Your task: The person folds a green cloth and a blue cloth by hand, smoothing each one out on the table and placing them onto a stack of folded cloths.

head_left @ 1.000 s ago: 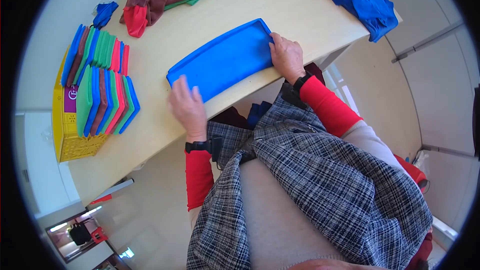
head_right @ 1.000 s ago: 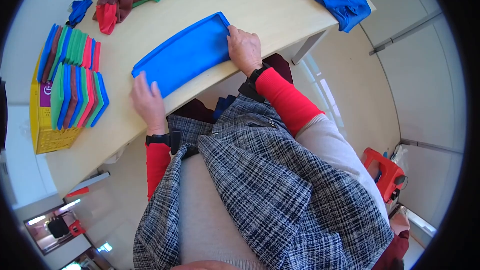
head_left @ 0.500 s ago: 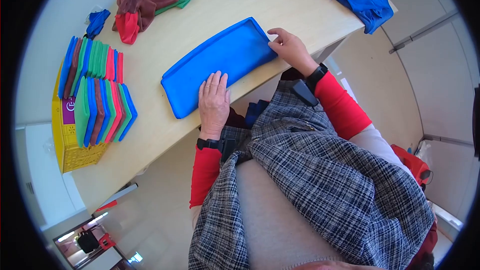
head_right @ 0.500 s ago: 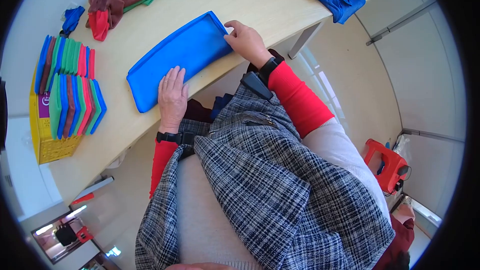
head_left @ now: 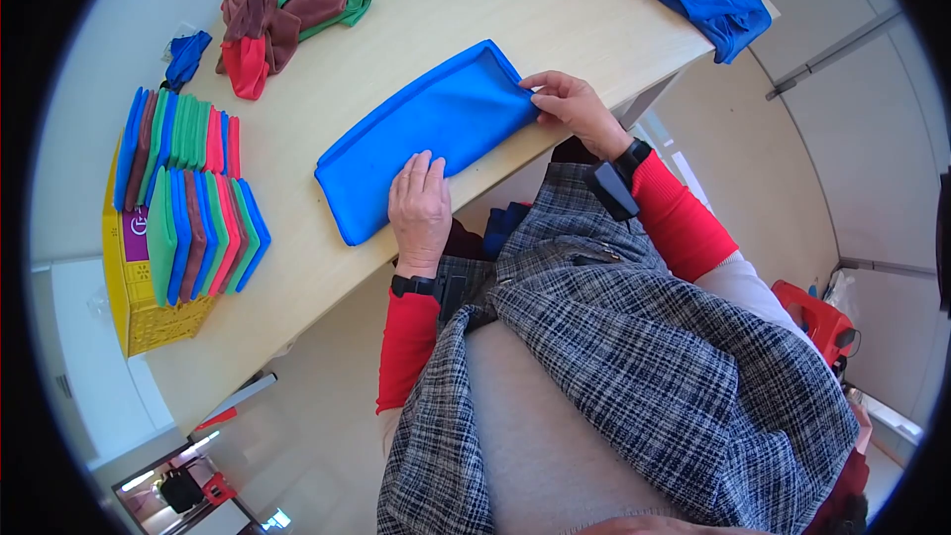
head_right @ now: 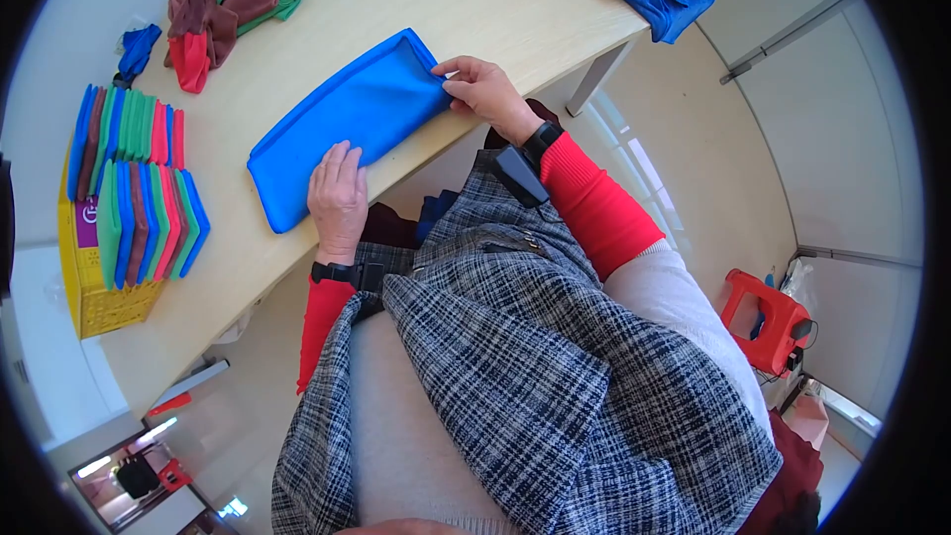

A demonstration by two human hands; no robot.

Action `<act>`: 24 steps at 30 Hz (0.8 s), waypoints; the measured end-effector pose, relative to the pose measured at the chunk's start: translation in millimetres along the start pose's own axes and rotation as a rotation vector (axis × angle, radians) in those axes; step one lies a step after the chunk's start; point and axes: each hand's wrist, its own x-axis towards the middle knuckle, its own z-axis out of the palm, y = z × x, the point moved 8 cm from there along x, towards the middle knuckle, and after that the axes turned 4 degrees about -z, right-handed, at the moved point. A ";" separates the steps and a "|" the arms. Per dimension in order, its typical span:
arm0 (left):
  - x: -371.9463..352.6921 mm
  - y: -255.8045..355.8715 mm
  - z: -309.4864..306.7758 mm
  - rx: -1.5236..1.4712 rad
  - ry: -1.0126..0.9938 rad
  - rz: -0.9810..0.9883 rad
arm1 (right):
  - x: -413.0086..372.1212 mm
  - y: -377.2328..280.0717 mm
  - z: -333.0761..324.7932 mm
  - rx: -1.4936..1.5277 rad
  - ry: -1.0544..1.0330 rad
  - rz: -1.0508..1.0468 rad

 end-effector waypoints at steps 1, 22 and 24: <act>0.0 2.8 -2.9 -0.008 0.004 0.008 | -1.8 -0.8 0.8 -0.012 -0.004 -0.007; -7.5 -11.3 -20.6 -0.026 -0.048 0.027 | -16.7 -3.0 -8.6 -0.319 -0.013 -0.096; -4.3 -12.9 -22.9 -0.047 -0.061 -0.007 | -20.3 -2.9 -9.9 -0.285 -0.019 -0.062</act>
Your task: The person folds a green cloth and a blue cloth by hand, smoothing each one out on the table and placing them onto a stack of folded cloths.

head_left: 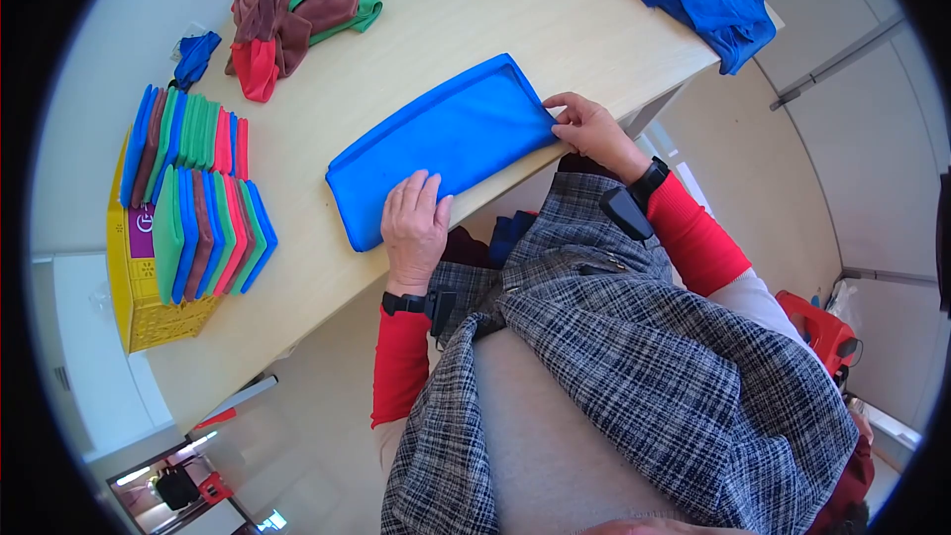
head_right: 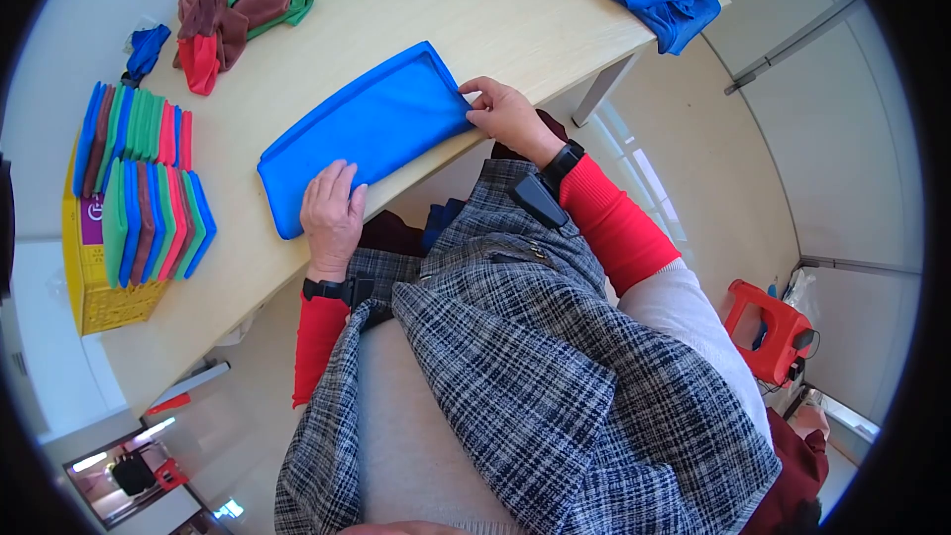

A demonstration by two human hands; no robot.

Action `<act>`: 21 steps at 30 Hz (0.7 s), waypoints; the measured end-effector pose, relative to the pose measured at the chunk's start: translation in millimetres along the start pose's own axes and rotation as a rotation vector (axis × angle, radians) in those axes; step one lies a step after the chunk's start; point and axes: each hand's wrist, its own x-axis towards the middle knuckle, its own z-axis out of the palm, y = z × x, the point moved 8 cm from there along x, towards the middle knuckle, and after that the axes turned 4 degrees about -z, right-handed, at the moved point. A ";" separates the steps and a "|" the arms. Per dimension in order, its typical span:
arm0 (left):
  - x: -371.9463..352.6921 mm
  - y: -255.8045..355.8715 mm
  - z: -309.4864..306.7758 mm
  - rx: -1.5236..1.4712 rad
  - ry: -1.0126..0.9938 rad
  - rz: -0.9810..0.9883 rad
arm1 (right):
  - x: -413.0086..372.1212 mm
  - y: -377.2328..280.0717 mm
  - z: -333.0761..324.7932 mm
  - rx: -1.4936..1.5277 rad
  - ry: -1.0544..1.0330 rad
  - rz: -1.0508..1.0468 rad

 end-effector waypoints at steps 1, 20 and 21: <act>4.4 3.3 -1.0 -0.013 -0.011 0.017 | -1.6 1.3 1.1 0.018 -0.006 0.019; 7.1 -53.5 43.1 0.038 -0.176 -0.164 | 12.6 -79.2 193.5 -0.659 -0.118 -0.535; 5.0 -56.6 47.1 0.092 -0.216 -0.199 | 15.2 -73.2 194.2 -0.654 -0.110 -0.530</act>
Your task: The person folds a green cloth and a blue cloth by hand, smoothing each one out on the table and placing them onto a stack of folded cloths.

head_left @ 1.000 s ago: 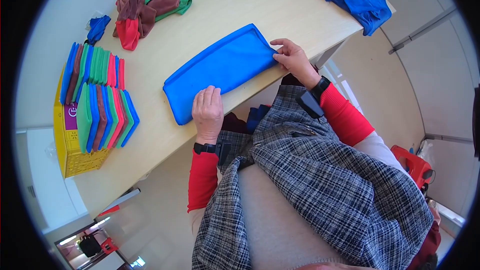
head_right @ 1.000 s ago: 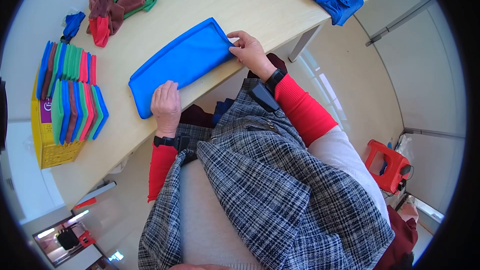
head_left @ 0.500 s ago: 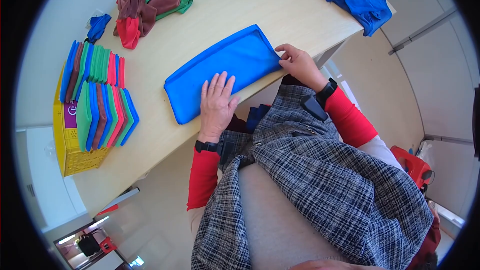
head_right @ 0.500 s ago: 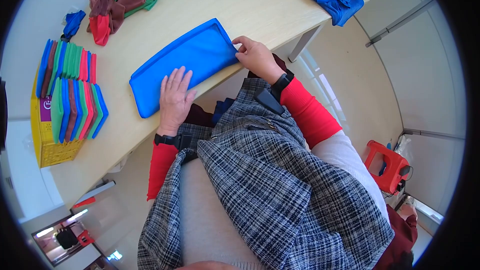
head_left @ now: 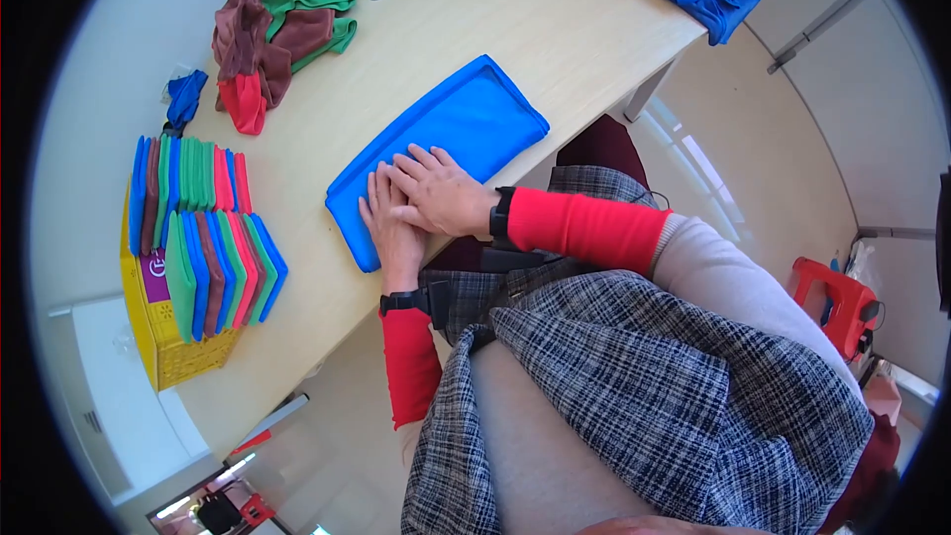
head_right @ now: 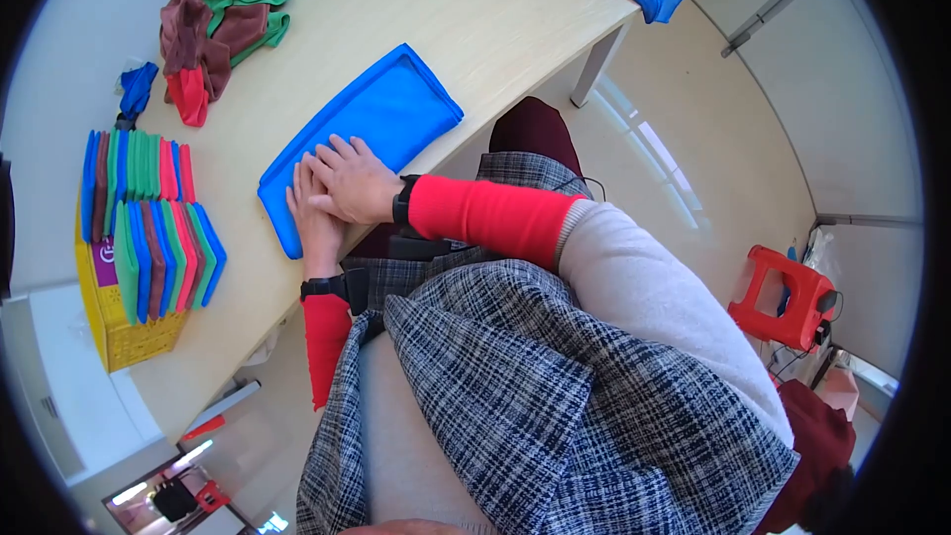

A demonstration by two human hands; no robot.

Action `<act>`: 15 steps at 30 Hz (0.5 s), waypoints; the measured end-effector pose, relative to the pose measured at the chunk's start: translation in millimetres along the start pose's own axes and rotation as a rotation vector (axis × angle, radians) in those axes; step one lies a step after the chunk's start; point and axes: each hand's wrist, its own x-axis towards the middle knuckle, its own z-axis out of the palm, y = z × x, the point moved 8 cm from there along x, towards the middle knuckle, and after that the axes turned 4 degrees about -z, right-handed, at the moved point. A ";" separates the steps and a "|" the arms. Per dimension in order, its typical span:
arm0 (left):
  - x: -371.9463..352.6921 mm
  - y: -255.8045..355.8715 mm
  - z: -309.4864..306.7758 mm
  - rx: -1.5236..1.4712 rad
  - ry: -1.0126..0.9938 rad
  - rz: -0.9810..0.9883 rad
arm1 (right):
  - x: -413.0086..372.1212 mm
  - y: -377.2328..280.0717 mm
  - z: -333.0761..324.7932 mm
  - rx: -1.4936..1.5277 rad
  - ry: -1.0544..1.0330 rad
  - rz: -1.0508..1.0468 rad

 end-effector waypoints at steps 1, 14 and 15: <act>-0.1 -2.7 4.0 0.053 -0.035 -0.040 | -1.0 4.3 1.9 -0.065 0.011 -0.012; -10.8 -76.1 -0.1 0.077 -0.085 -0.326 | -18.4 94.2 -63.2 -0.473 -0.009 0.083; -11.0 -80.0 -1.3 0.081 -0.077 -0.336 | -17.8 97.5 -65.3 -0.472 -0.003 0.090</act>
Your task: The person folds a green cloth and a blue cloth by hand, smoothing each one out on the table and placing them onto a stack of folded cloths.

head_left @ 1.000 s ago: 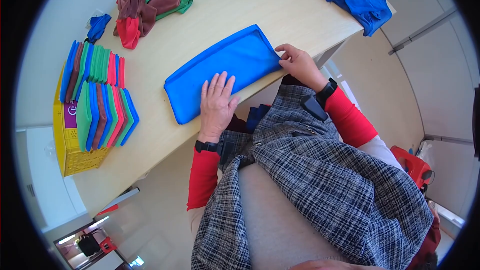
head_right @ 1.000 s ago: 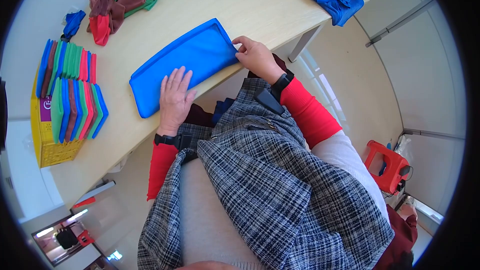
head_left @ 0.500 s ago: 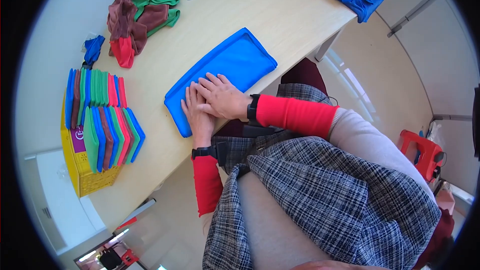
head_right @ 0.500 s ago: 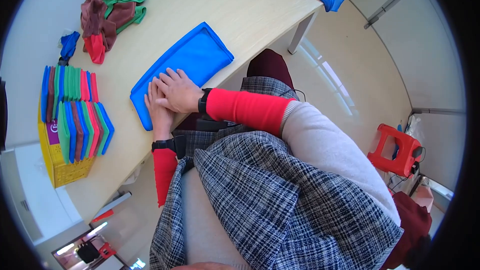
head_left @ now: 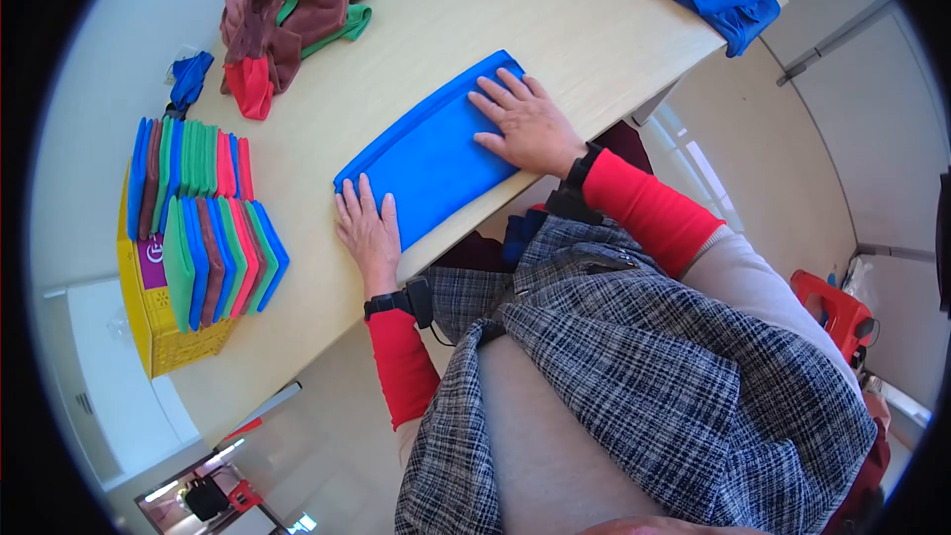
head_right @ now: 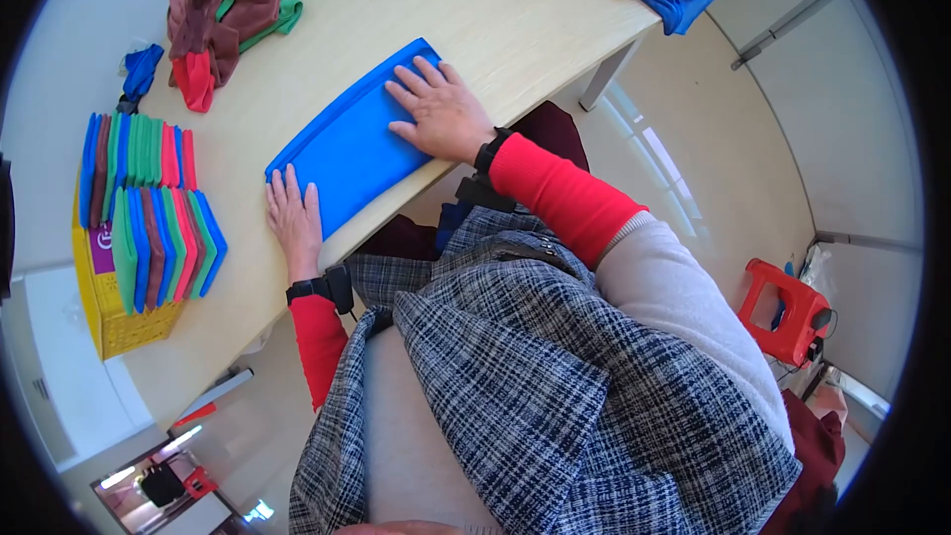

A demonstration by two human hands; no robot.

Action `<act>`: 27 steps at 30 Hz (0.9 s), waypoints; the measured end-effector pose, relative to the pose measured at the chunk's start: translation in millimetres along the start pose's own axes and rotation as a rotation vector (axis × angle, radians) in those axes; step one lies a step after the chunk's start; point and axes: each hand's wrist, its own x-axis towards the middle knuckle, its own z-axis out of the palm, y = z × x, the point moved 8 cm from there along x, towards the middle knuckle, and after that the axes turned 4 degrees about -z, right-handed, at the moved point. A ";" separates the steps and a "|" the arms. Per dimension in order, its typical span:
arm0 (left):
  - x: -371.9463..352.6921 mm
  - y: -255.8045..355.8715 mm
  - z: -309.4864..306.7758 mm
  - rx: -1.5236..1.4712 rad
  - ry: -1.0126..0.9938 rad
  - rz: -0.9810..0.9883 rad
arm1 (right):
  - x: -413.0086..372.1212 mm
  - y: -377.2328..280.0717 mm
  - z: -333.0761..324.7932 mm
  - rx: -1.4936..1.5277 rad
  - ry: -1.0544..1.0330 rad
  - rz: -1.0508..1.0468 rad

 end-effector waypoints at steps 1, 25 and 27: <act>0.3 -3.6 -0.8 -0.023 0.005 -0.012 | 0.1 3.7 0.9 0.002 0.004 0.005; -4.0 48.9 -5.8 -0.005 0.060 0.217 | 12.2 -77.7 16.8 0.099 -0.021 -0.235; -2.4 28.8 -9.0 -0.010 0.079 0.169 | 12.0 -59.5 15.4 0.064 -0.011 -0.225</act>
